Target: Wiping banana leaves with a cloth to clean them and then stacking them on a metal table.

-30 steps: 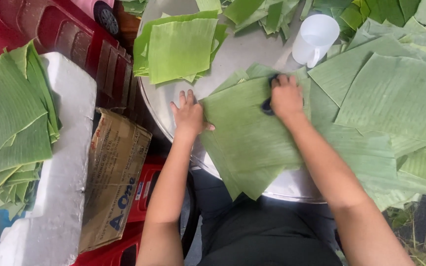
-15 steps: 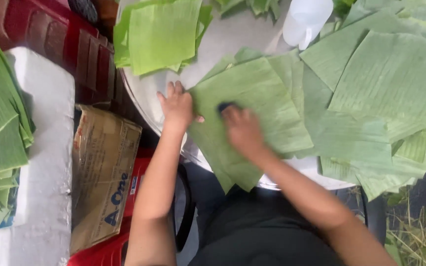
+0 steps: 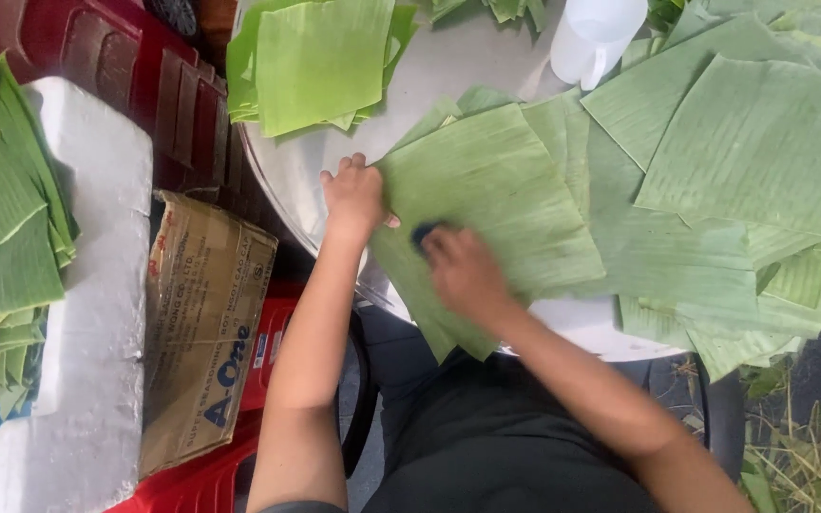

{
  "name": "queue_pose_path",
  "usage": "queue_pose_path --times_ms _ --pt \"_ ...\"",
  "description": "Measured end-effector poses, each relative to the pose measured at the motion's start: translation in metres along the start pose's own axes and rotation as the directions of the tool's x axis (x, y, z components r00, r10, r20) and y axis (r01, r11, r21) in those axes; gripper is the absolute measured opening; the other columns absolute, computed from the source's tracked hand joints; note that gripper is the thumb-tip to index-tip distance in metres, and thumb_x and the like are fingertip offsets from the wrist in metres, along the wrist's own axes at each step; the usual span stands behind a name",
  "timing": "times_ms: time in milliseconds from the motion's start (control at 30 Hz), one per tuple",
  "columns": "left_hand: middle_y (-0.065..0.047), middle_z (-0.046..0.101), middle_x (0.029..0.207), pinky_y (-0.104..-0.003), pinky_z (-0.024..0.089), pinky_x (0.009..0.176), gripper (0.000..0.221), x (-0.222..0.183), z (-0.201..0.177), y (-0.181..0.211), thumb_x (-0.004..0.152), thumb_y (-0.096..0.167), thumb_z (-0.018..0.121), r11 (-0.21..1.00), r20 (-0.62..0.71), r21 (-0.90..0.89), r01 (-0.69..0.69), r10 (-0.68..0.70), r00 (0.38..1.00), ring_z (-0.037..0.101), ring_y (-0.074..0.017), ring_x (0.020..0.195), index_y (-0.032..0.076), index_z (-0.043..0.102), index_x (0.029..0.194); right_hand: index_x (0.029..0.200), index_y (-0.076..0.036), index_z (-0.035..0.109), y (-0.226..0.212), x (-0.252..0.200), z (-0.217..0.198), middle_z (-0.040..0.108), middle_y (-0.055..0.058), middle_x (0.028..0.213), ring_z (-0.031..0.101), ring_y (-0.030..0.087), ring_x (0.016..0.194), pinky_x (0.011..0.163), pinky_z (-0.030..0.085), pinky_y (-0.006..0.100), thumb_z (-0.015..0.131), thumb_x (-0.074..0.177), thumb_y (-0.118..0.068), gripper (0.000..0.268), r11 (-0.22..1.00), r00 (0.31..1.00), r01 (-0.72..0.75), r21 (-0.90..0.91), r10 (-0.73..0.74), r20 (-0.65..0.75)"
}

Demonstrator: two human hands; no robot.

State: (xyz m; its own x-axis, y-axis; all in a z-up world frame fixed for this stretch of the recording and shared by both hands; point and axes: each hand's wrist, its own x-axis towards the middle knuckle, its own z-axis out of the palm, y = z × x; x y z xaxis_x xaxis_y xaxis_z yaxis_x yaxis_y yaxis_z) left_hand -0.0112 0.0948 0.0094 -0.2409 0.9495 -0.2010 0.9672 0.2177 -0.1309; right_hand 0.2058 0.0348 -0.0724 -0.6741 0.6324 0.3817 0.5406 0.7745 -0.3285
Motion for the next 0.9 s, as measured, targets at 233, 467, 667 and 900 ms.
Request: queue_pose_path --times_ms 233,467,667,900 --pt "-0.009 0.060 0.133 -0.059 0.043 0.102 0.080 -0.011 -0.013 0.002 0.060 0.040 0.100 1.000 0.030 -0.002 0.004 -0.004 1.000 0.054 -0.0265 0.125 0.006 0.070 0.126 0.133 -0.007 0.067 0.054 -0.044 -0.054 0.062 0.009 0.129 0.057 0.028 0.121 0.092 0.043 0.040 0.068 0.081 -0.018 0.053 0.962 0.995 -0.096 -0.256 0.093 -0.024" --pt "-0.014 0.064 0.126 -0.063 0.043 0.104 0.082 -0.016 -0.020 0.000 0.056 0.034 0.102 0.992 -0.026 -0.127 -0.003 0.000 1.000 0.058 -0.0318 0.123 -0.001 0.070 0.123 0.121 -0.002 0.075 0.105 -0.090 -0.081 0.067 0.012 0.117 0.063 0.025 0.117 0.089 0.042 0.033 0.075 0.081 -0.004 0.040 0.940 0.931 -0.248 -0.236 0.164 -0.325" --pt "-0.019 0.070 0.109 -0.060 0.052 0.094 0.043 0.035 0.024 -0.024 0.076 0.019 0.090 0.935 -0.184 -0.354 -0.009 -0.060 0.981 0.067 -0.0395 0.112 0.000 0.074 0.110 0.113 -0.006 0.079 0.096 -0.094 -0.116 0.073 0.014 0.114 0.070 0.034 0.110 0.095 0.052 0.043 0.076 0.090 0.001 0.024 0.955 0.800 -0.213 0.208 0.293 -0.524" --pt "-0.017 0.076 0.091 -0.044 0.060 0.080 0.026 0.049 0.016 -0.017 0.080 -0.006 0.061 0.771 -0.103 -0.630 0.094 -0.202 0.974 0.072 -0.0364 0.088 0.009 0.081 0.087 0.118 -0.001 0.072 0.092 -0.117 -0.155 0.070 0.013 0.122 0.064 0.021 0.118 0.111 0.047 0.032 0.065 0.104 -0.008 0.017 0.665 0.710 -0.224 0.713 0.612 -0.348"
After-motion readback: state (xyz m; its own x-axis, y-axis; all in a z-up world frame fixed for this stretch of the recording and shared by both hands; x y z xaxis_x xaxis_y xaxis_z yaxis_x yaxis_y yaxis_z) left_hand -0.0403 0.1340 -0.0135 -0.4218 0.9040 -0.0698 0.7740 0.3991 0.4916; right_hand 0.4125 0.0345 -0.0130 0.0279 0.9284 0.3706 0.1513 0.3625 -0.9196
